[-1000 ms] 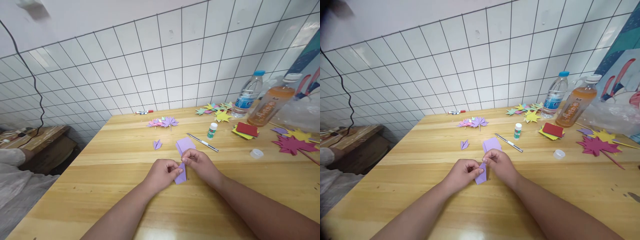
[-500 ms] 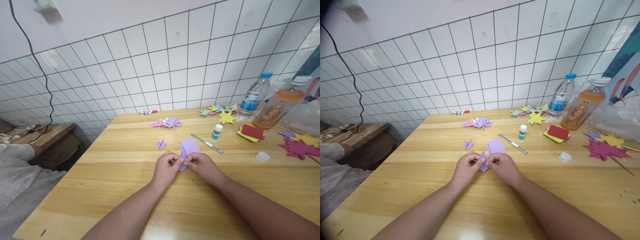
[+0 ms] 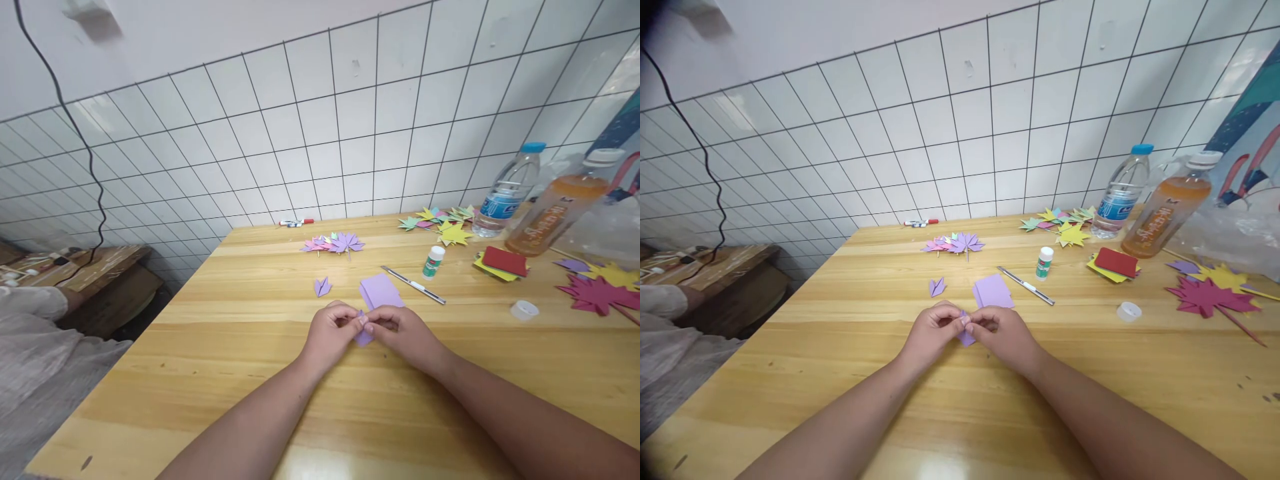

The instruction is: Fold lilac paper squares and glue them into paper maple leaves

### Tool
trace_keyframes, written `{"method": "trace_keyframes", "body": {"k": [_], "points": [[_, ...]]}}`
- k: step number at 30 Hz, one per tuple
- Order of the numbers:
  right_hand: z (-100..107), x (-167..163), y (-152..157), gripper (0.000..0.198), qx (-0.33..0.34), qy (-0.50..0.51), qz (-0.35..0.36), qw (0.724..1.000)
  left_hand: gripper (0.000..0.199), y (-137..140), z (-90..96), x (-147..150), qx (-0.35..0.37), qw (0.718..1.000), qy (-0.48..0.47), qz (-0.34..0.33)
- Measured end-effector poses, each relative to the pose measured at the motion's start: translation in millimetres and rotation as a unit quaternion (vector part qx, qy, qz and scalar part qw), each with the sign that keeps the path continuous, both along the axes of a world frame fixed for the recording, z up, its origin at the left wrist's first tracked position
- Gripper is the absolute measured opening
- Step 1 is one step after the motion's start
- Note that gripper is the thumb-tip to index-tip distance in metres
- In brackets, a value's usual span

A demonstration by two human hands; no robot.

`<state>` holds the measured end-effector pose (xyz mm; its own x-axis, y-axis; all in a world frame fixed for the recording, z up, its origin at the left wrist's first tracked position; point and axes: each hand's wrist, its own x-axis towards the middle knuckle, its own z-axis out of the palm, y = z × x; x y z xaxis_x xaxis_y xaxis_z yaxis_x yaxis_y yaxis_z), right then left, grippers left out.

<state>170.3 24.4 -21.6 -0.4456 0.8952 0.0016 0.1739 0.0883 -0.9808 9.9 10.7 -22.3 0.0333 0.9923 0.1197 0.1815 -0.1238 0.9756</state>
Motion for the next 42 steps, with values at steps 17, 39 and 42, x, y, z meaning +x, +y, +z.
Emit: {"method": "trace_keyframes", "body": {"k": [17, 39, 42], "points": [[-2, 2, 2, 0.023, 0.028, -0.11, -0.027, 0.993, 0.025, 2, 4.9, -4, -0.087, 0.98, -0.173, 0.056], [2, 5, -11, 0.021, 0.375, -0.159, 0.046, 0.912, 0.021, -7, 9.4, -6, -0.13, 0.963, -0.235, 0.027], [3, 9, -8, 0.015, 0.402, -0.148, -0.007, 0.903, 0.026, -10, 14.1, -5, -0.127, 0.962, -0.243, -0.012]]}}
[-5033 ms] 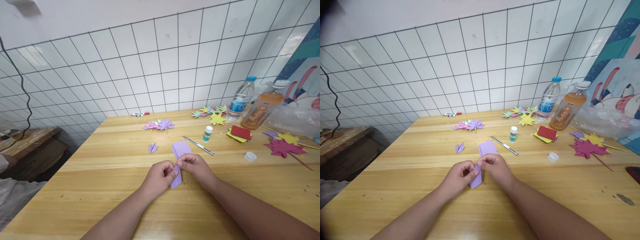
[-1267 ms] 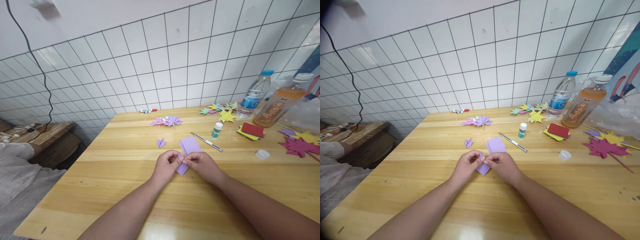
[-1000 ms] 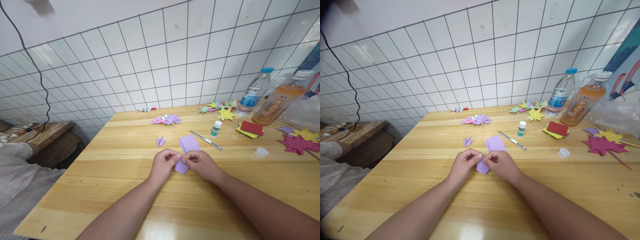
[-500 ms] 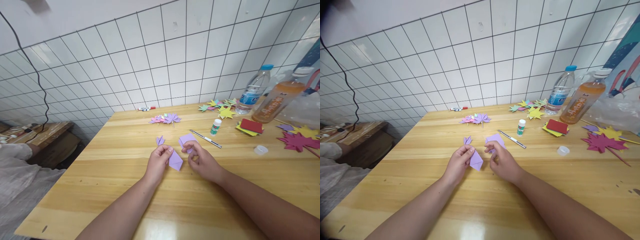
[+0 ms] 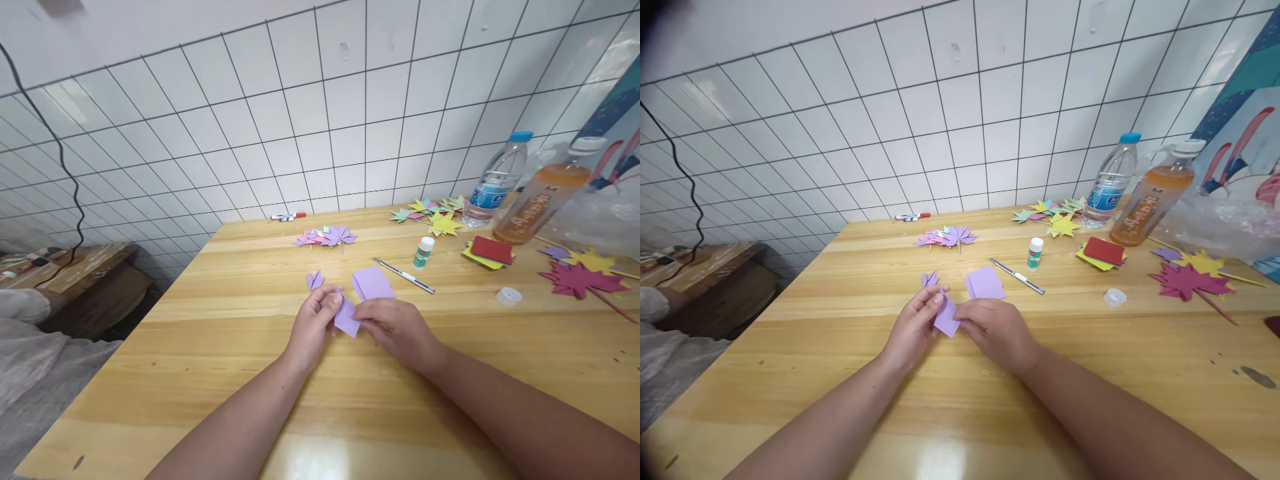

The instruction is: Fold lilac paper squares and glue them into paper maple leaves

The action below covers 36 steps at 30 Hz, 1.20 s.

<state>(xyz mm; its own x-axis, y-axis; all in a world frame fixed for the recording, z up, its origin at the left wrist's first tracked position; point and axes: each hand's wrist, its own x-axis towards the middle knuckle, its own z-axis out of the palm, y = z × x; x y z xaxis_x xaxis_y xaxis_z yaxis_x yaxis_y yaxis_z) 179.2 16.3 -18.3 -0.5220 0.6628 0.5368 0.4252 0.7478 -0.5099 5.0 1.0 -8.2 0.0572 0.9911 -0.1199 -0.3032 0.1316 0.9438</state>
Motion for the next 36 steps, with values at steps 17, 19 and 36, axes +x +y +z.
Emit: {"method": "trace_keyframes", "body": {"k": [17, 19, 36], "points": [[1.3, 4.9, 4.2, 0.017, 0.011, 0.054, 0.004, 0.998, 0.033, -0.9, 1.0, -0.9, 0.062, 0.985, 0.156, -0.028], [3.0, 4.2, 3.4, 0.015, -0.021, 0.063, 0.002, 0.998, 0.036, -1.3, 0.9, 0.3, 0.046, 0.986, 0.158, -0.027], [2.9, -0.3, 4.2, 0.006, -0.161, 0.106, -0.075, 0.978, 0.022, -2.4, 4.3, 3.2, 0.067, 0.986, 0.15, -0.027]]}}
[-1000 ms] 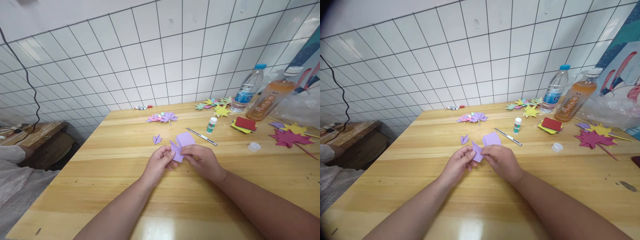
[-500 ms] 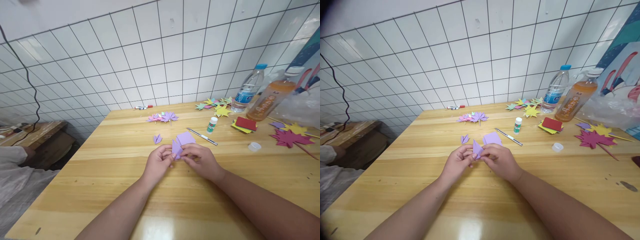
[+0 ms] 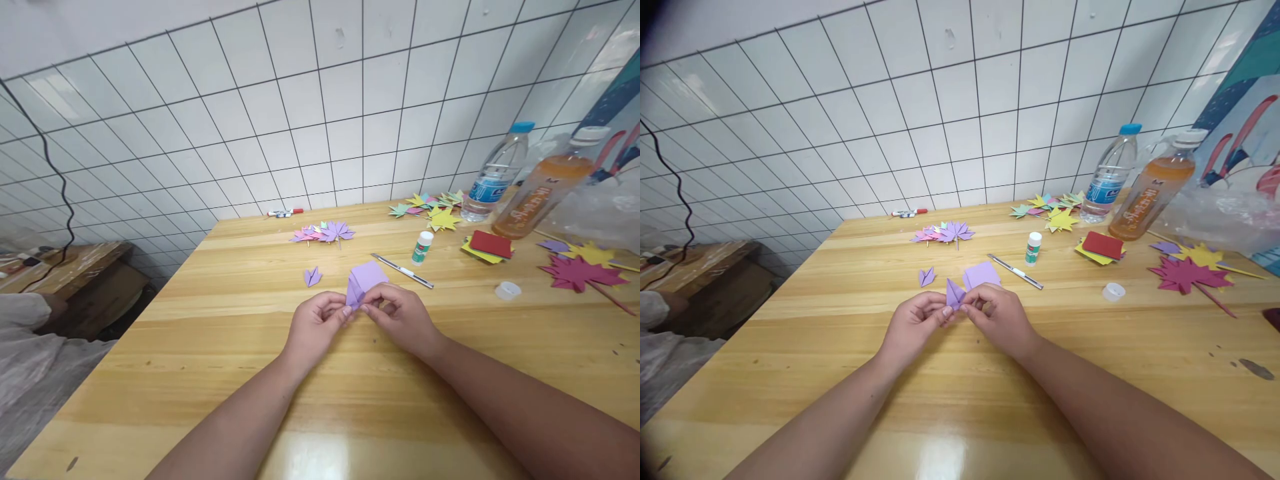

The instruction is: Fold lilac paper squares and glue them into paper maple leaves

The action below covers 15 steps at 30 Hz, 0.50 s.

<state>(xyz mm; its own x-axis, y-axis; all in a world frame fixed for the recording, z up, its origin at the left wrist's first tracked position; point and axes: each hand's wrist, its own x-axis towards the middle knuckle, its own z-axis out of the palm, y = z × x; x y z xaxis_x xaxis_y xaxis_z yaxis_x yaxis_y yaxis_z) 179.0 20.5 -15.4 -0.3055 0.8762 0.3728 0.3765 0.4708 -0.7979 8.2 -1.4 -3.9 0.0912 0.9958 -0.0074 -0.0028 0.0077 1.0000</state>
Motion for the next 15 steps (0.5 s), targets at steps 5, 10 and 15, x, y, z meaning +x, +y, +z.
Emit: {"method": "trace_keyframes", "body": {"k": [5, 10, 15], "points": [[-0.8, -1.7, -1.8, 0.008, -0.022, 0.022, -0.017, 0.999, 0.023, 0.6, -1.0, 0.0, -0.01, 1.0, -0.01, 0.011], [-1.9, -1.7, -1.7, 0.006, -0.038, 0.022, -0.019, 0.999, 0.021, -1.1, -2.1, 1.3, 0.019, 0.999, 0.034, -0.017], [-2.8, -3.5, -1.0, 0.032, -0.093, 0.089, 0.005, 0.992, 0.016, -0.6, -3.7, 2.6, 0.005, 1.0, 0.017, -0.008]]}}
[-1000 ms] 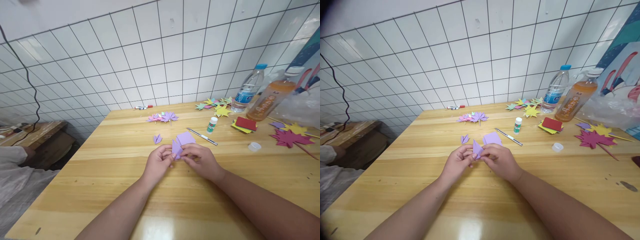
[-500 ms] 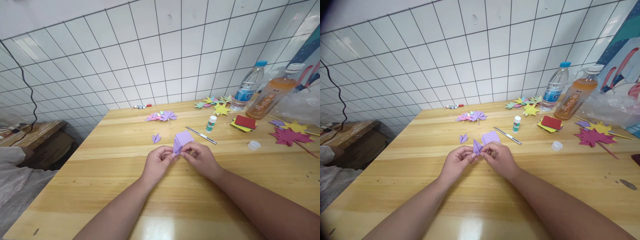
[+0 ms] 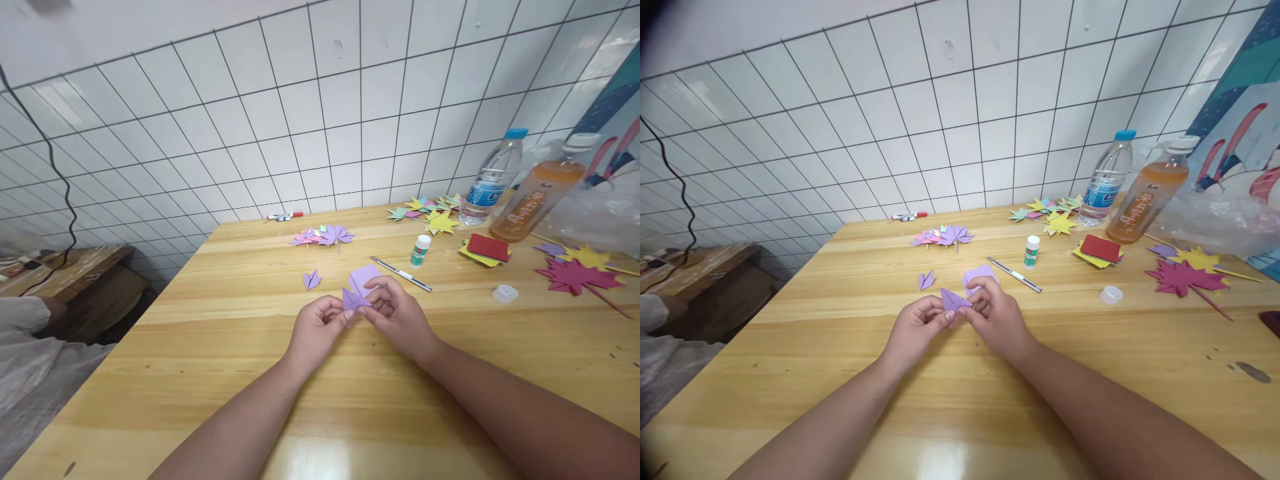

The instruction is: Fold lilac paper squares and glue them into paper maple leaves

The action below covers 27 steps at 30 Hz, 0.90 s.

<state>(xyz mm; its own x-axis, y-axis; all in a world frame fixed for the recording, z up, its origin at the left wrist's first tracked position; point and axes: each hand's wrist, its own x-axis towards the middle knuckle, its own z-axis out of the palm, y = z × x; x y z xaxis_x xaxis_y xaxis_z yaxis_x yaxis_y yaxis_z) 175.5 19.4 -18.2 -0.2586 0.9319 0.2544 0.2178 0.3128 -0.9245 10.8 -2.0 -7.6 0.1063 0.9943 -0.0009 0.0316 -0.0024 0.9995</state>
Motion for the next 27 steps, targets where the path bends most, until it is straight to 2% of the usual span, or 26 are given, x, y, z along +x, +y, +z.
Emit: {"method": "trace_keyframes", "body": {"k": [2, 5, 12, 15, 18, 23, 27], "points": [[1, -1, 1, 0.039, -0.031, 0.016, 0.016, 0.999, 0.016, 1, -1.1, 0, -0.002, 1.0, -0.011, -0.003], [1, -2, 4, 0.019, -0.082, 0.008, 0.038, 0.996, 0.018, 1, -2.4, -1, -0.006, 1.0, -0.014, -0.006], [0, 1, 9, 0.029, -0.132, 0.072, 0.062, 0.987, 0.024, 8, -2.3, -1, -0.04, 0.999, -0.03, -0.014], [-2, 2, 11, 0.031, -0.13, 0.061, 0.059, 0.988, 0.028, 10, -2.8, -1, -0.061, 0.997, -0.031, -0.018], [-3, 4, 12, 0.032, -0.101, 0.028, 0.057, 0.993, 0.03, 10, -3.5, -2, -0.084, 0.996, -0.019, -0.023], [-2, 4, 11, 0.033, -0.059, -0.011, 0.051, 0.997, 0.026, 6, -3.0, -2, -0.067, 0.997, 0.012, -0.044], [-2, 3, 9, 0.032, -0.1, 0.006, 0.059, 0.993, 0.024, 6, -2.9, 0, -0.061, 0.998, 0.015, -0.017]]}}
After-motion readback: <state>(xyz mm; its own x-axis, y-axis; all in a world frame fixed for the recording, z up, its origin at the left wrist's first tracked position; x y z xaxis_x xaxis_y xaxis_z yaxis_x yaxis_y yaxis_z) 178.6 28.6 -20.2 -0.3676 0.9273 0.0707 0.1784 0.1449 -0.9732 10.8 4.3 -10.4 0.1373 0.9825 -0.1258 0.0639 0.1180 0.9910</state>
